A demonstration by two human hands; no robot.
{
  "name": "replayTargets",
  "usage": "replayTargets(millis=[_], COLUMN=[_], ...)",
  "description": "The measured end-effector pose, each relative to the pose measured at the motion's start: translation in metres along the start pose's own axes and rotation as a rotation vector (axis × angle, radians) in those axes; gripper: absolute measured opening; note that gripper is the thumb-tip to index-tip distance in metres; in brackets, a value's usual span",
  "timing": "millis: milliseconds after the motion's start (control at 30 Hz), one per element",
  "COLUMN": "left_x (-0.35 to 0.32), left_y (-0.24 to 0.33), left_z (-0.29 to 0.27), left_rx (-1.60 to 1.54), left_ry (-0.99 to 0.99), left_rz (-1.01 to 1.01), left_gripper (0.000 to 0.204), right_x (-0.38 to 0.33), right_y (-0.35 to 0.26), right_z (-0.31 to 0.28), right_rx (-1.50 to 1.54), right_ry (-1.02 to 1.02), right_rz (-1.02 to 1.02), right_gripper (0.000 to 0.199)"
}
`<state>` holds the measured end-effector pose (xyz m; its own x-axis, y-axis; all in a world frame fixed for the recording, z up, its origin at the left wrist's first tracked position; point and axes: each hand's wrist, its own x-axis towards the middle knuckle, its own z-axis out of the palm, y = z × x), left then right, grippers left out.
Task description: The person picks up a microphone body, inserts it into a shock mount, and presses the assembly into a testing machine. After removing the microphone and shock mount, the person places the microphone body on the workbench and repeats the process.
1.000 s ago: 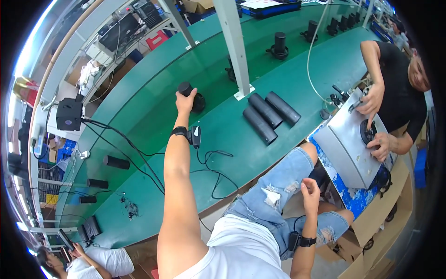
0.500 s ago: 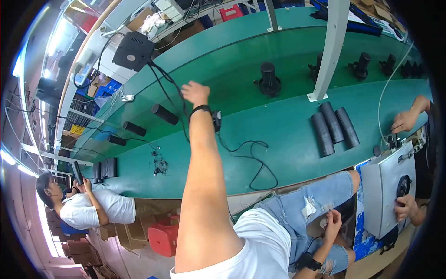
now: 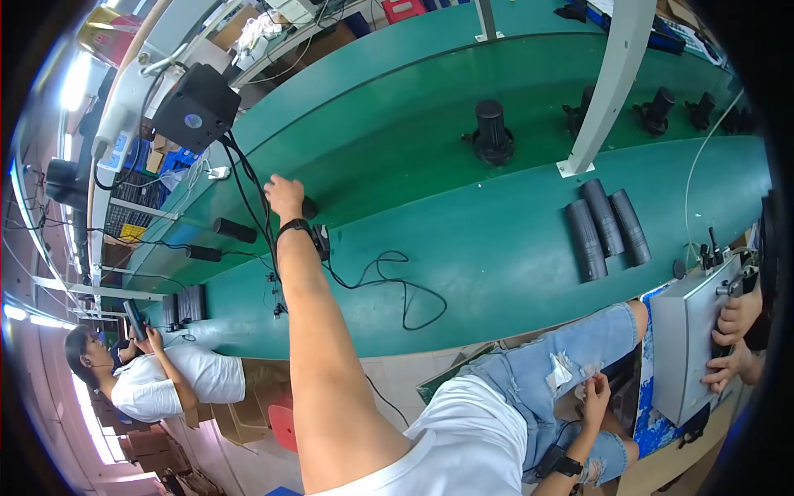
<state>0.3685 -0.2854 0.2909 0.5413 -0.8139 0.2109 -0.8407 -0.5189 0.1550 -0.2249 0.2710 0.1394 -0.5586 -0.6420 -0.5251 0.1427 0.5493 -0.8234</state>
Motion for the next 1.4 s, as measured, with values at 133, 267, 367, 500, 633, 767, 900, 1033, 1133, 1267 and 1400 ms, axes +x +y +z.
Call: replayTargets(millis=[133, 267, 367, 500, 633, 767, 900, 1033, 1133, 1267, 1400], left_x=[0.011, -0.098, -0.182, -0.336, -0.444, -0.519, -0.547, -0.583, -0.606, -0.625, -0.634], left_y=[0.02, 0.153, 0.228, 0.301, 0.348, 0.362, 0.333, 0.281, 0.269, 0.285, 0.305], left_z=[-0.002, -0.063, -0.095, -0.144, -0.172, -0.168, -0.149, -0.102, -0.093, -0.071, -0.051], left_rx=[0.42, -0.079, -0.559, -0.764, -0.743, -1.313, -1.471, -1.223, -1.222, -1.071, -0.965], left_ry=[0.07, -0.216, -0.654, -1.389, -1.855, -1.819, -1.909, -2.189, -2.119, -2.687, -2.883], left_rz=[0.618, 0.91, 1.349, 1.843, 2.035, 1.877, 1.151, 1.147, 1.222, 0.707, 0.661], left_gripper=[0.034, 0.027, 0.023, 0.018, 0.016, 0.021, 0.037, 0.047, 0.056, 0.062, 0.051], right_x=[0.002, -0.019, -0.029, -0.023, -0.021, -0.024, -0.02, -0.022, -0.025, -0.03, -0.012], right_y=[-0.016, -0.042, -0.108, -0.177, -0.215, -0.218, -0.207, -0.194, -0.184, -0.17, -0.216], right_z=[0.007, -0.027, -0.023, 0.016, 0.04, 0.02, -0.016, -0.052, -0.069, -0.115, -0.159], right_rx=[-0.025, 0.098, 0.214, 0.476, 0.769, 1.002, 1.365, 1.343, 1.229, 1.174, 0.727], right_ry=[0.02, 0.372, 0.502, 0.179, -0.515, -0.541, -0.344, -0.061, 0.114, -0.175, 0.091], right_rz=[-0.059, -0.276, -0.304, -0.425, -0.453, -0.569, -0.752, -0.901, -0.881, -1.051, -0.917], right_gripper=[0.013, 0.012, 0.013, 0.03, 0.081, 0.089, 0.072, 0.069, 0.074, 0.082, 0.067])
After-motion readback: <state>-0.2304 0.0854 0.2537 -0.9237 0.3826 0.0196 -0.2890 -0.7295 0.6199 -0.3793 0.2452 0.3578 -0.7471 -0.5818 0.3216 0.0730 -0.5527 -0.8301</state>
